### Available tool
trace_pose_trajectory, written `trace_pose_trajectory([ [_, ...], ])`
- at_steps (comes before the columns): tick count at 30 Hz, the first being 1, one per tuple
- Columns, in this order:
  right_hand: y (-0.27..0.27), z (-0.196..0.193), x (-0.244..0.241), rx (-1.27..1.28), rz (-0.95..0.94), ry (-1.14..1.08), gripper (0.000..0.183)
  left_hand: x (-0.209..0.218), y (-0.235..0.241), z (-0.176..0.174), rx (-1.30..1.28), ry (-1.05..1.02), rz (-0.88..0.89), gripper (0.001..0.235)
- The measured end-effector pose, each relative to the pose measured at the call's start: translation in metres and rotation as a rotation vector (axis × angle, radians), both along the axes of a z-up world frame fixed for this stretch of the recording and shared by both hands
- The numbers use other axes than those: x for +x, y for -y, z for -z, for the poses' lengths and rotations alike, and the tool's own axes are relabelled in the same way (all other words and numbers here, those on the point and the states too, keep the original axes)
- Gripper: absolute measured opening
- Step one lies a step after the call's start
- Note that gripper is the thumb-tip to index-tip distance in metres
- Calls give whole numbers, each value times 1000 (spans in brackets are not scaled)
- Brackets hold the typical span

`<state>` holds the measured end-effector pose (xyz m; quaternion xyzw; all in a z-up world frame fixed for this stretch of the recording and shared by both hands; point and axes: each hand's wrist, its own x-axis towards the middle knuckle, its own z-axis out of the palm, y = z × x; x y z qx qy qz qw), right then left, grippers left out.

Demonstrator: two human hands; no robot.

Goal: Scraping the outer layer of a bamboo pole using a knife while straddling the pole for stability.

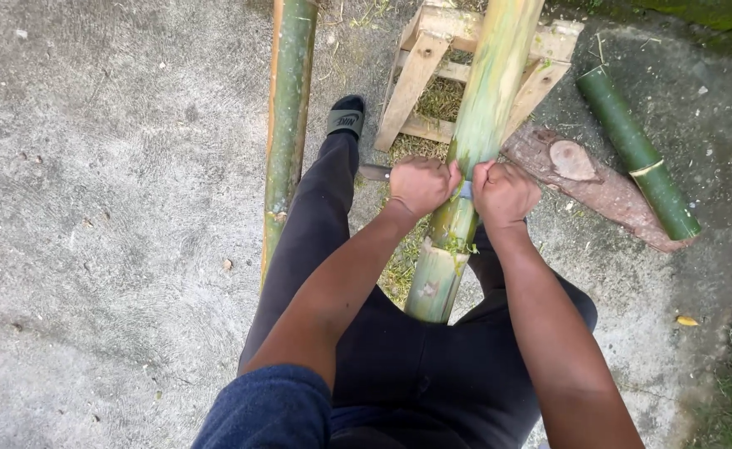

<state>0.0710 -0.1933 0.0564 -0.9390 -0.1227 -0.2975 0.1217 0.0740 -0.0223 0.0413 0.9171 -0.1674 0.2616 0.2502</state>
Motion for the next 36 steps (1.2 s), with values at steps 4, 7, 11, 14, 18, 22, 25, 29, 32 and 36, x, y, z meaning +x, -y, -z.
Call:
trace_pose_trajectory([
  [4, -2, -6, -15, -38, 11, 16, 32, -16, 0, 0, -10, -21, -5, 43],
  [7, -7, -12, -41, -44, 3, -16, 32, -41, -5, 1, -22, -27, 23, 41],
  [11, -11, -11, -69, -28, -15, -64, 33, -71, -12, -5, -34, -111, 50, 44],
  [14, -10, -8, -63, -22, -8, -85, 33, -67, -10, 2, -55, -78, 52, 43],
  [18, -5, 0, -25, -57, 15, -45, 33, -25, -4, 3, 76, -155, 3, 46],
  [22, -2, 2, -26, -18, 29, -16, 38, -21, -1, 3, 12, -35, 30, 46],
  [25, -3, 1, -42, -59, 48, -91, 39, -34, -5, -1, 114, -71, 34, 47],
  [29, -3, 3, -50, 21, 46, -58, 36, -40, -6, 2, 23, -75, 115, 48],
  [32, -1, 5, -22, -20, 51, -34, 36, -12, -1, 7, 44, -84, 88, 48],
  [36, 0, 5, 1, 15, 34, 24, 34, 10, 3, 5, 24, -23, 17, 48],
])
